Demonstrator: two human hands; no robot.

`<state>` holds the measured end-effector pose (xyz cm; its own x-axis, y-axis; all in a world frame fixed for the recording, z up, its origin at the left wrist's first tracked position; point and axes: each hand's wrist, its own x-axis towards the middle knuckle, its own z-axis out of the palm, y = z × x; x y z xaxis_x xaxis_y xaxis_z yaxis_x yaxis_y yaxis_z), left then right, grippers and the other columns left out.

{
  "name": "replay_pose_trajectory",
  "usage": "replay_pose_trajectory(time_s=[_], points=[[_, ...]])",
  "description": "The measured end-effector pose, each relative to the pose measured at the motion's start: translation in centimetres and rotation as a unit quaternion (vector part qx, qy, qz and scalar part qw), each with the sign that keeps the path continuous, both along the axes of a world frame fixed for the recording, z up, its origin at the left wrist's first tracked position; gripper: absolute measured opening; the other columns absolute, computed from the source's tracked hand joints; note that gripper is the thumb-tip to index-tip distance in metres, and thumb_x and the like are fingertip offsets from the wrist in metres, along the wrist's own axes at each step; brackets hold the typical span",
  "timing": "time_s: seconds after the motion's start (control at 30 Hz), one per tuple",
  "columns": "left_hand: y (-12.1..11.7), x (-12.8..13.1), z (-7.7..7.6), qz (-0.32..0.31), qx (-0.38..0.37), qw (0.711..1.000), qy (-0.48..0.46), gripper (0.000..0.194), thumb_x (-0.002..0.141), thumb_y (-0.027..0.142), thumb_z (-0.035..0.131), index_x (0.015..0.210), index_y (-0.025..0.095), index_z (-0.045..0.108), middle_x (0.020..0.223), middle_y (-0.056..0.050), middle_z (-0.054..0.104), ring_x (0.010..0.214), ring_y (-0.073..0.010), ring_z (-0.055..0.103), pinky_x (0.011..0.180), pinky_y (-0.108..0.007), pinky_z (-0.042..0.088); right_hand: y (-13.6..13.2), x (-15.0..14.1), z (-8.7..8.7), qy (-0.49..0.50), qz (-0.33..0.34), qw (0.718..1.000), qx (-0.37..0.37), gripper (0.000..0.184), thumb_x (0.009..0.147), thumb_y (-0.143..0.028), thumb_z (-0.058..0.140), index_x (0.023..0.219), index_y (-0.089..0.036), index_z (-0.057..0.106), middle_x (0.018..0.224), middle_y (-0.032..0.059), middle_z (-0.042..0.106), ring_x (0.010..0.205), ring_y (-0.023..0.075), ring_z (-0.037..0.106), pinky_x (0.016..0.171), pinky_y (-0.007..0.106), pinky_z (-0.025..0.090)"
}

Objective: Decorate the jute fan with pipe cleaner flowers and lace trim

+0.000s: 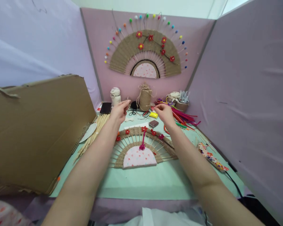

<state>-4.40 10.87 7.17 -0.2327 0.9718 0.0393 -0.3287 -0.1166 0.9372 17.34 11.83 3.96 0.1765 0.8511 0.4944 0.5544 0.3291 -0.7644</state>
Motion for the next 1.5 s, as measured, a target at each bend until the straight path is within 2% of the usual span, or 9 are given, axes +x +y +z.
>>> replay_pose_trajectory(time_s=[0.1,0.2,0.27,0.33,0.47,0.77,1.27,1.37,1.5], points=[[-5.8,2.2,-0.6,-0.098,-0.037,0.976,-0.192,0.020,0.062,0.022,0.079,0.077,0.017,0.068,0.057,0.005,0.053,0.050,-0.0044,0.046,0.044,-0.017,0.028,-5.2,0.4,-0.5,0.101,-0.002,0.994,0.046,0.018,0.073,-0.031,0.058,0.075,-0.015,0.065,0.070,0.0019,0.064,0.065,0.0145,0.053,0.064,0.027,0.041],[-10.0,4.9,-3.1,-0.138,-0.082,0.949,-0.270,0.017,0.065,0.018,0.078,0.078,0.015,0.068,0.057,0.004,0.053,0.050,-0.0034,0.047,0.045,-0.015,0.033,-9.0,-0.2,-1.8,0.077,-0.032,0.991,0.106,0.011,0.074,-0.027,0.058,0.071,-0.017,0.063,0.073,0.0018,0.061,0.072,0.0158,0.054,0.071,0.029,0.042],[-11.2,6.4,-5.1,-0.165,-0.107,0.935,-0.294,0.016,0.067,0.016,0.077,0.079,0.013,0.068,0.059,0.003,0.054,0.050,-0.0029,0.047,0.045,-0.014,0.035,-10.2,-0.9,-2.9,0.038,-0.038,0.987,0.149,0.007,0.075,-0.024,0.059,0.070,-0.018,0.061,0.078,0.0023,0.059,0.077,0.0167,0.054,0.075,0.030,0.043],[-11.4,7.3,-6.8,-0.164,-0.127,0.929,-0.306,0.016,0.068,0.016,0.077,0.080,0.012,0.068,0.059,0.003,0.054,0.049,-0.0025,0.046,0.045,-0.013,0.035,-10.6,-1.4,-3.7,0.004,-0.043,0.983,0.178,0.006,0.075,-0.022,0.059,0.069,-0.019,0.059,0.082,0.0030,0.057,0.082,0.0177,0.054,0.078,0.032,0.043],[-11.0,7.4,-8.5,-0.133,-0.127,0.937,-0.298,0.016,0.068,0.014,0.076,0.081,0.012,0.068,0.062,0.002,0.056,0.048,-0.0021,0.046,0.042,-0.013,0.034,-11.3,-2.0,-4.7,-0.056,-0.036,0.976,0.209,0.006,0.077,-0.021,0.059,0.071,-0.020,0.058,0.086,0.0044,0.054,0.088,0.0194,0.053,0.082,0.036,0.042],[-11.4,7.0,-8.5,-0.186,-0.102,0.931,-0.297,0.024,0.060,0.018,0.083,0.074,0.011,0.066,0.062,0.002,0.057,0.050,-0.0026,0.047,0.044,-0.014,0.035,-12.8,-3.2,-5.3,-0.087,0.003,0.974,0.211,0.008,0.080,-0.021,0.058,0.074,-0.021,0.054,0.092,0.0067,0.052,0.094,0.0218,0.053,0.086,0.040,0.042],[-11.5,6.2,-7.5,-0.159,-0.050,0.952,-0.256,0.028,0.056,0.024,0.084,0.076,0.013,0.068,0.063,0.004,0.057,0.054,-0.0028,0.047,0.046,-0.014,0.034,-13.0,-3.2,-5.3,-0.051,0.135,0.977,0.159,0.007,0.077,-0.019,0.060,0.074,-0.021,0.055,0.091,0.0045,0.053,0.093,0.0202,0.053,0.084,0.037,0.044],[-11.5,6.1,-7.4,-0.143,-0.045,0.963,-0.224,0.029,0.055,0.025,0.085,0.077,0.014,0.069,0.066,0.003,0.058,0.056,-0.0028,0.048,0.048,-0.014,0.034,-12.9,-2.8,-4.8,-0.025,0.150,0.978,0.144,0.004,0.079,-0.021,0.060,0.083,-0.021,0.058,0.093,0.0047,0.054,0.092,0.0191,0.054,0.083,0.035,0.044],[-11.9,6.4,-7.2,-0.142,-0.055,0.973,-0.173,0.031,0.052,0.027,0.086,0.077,0.015,0.071,0.077,-0.001,0.064,0.062,-0.0041,0.051,0.049,-0.015,0.034,-12.9,-2.2,-4.1,0.024,0.146,0.978,0.146,0.020,0.085,-0.023,0.054,0.105,-0.022,0.059,0.097,0.0056,0.056,0.087,0.0175,0.054,0.080,0.033,0.046]])
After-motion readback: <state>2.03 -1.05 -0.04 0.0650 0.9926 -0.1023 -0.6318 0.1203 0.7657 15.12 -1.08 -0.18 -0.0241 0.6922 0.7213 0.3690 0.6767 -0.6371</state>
